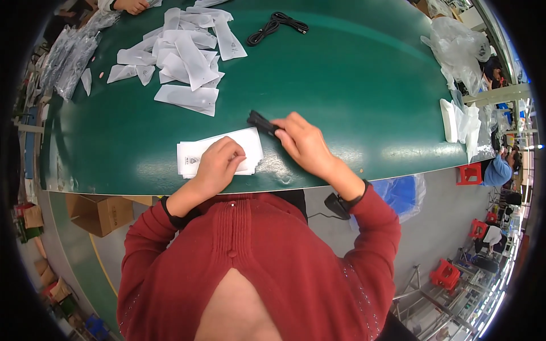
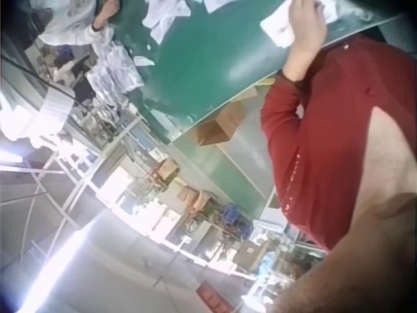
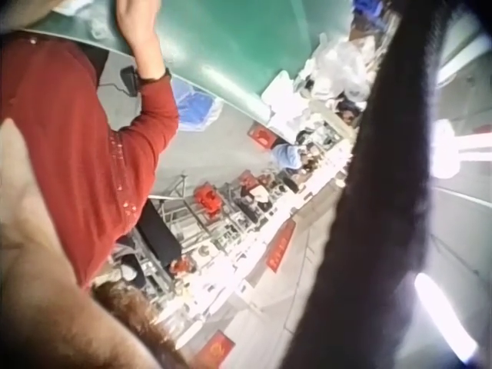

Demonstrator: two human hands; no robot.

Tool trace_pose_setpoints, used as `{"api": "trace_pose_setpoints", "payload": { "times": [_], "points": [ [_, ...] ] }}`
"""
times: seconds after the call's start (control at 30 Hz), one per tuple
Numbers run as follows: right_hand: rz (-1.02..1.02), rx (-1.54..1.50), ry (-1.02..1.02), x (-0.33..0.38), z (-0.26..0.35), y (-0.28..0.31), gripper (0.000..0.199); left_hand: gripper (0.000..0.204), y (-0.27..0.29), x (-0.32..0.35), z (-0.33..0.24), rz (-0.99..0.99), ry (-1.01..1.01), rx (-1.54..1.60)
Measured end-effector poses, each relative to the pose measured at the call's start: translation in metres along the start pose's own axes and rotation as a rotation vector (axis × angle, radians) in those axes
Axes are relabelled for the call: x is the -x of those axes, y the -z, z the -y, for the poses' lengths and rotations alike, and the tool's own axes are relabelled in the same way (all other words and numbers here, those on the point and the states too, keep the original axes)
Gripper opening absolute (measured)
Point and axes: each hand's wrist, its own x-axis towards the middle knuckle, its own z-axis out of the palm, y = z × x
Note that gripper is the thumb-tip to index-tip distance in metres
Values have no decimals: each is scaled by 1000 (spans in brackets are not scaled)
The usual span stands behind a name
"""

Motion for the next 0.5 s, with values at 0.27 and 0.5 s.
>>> {"api": "trace_pose_setpoints", "payload": {
  "times": [0.27, 0.5],
  "points": [
    [169, 59, 60, 32, 17, 4, 27, 13, 5, -2, -7, -64, 260, 236],
    [94, -7, -7, 29, 17, 0, 31, 11, 1, 2, -3, -67, -171, -135]
  ]
}}
